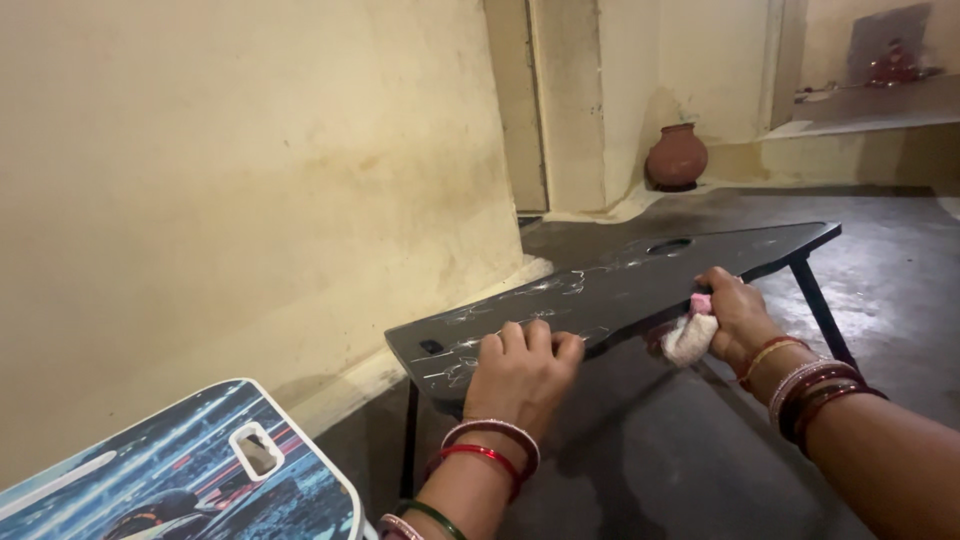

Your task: The person unfolds a black folding table by extending its legs and then wipes the tabletop with a cloth. The person also wipes a nearby wall and a second table with a racing car design.

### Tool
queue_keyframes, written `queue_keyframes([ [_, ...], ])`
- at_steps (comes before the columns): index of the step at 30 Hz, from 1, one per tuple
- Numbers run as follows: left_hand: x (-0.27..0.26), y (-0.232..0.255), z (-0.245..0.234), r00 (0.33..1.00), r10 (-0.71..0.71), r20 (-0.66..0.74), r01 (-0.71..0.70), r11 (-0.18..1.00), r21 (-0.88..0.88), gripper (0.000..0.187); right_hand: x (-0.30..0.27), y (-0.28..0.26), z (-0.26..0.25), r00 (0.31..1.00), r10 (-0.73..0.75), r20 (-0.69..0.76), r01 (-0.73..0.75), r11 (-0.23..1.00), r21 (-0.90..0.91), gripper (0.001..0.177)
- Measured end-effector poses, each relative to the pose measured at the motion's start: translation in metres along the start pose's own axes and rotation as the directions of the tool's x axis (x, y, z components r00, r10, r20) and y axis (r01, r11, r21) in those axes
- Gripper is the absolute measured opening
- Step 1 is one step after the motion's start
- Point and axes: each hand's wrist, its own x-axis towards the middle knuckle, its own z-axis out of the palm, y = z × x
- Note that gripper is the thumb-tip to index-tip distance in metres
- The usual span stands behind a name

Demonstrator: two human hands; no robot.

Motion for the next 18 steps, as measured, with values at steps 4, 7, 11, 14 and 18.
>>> queue_keyframes([
  [4,0.0,0.013,0.009,1.0,-0.001,0.002,0.001,1.0,0.026,0.011,-0.011,-0.004,0.003,1.0,0.026,-0.01,-0.026,0.999,-0.019,0.01],
  [7,-0.011,0.021,0.02,0.999,0.005,0.042,-0.004,1.0,-0.015,0.011,-0.021,0.003,0.0,0.994,0.083,-0.066,-0.085,0.996,-0.036,0.011],
  [11,-0.039,0.025,0.037,0.997,0.052,0.062,-0.051,0.999,-0.006,0.015,-0.032,0.038,-0.006,0.975,0.181,-0.128,-0.189,0.98,-0.055,0.019],
  [14,-0.053,0.028,0.052,0.997,0.056,0.059,-0.056,0.998,0.002,0.015,-0.024,0.059,-0.014,0.984,0.146,-0.099,-0.156,0.983,-0.1,0.017],
  [18,-0.056,0.038,0.065,0.993,0.02,0.12,-0.018,1.0,-0.023,0.013,-0.002,0.069,-0.02,0.981,0.148,-0.128,-0.167,0.974,-0.155,0.018],
])
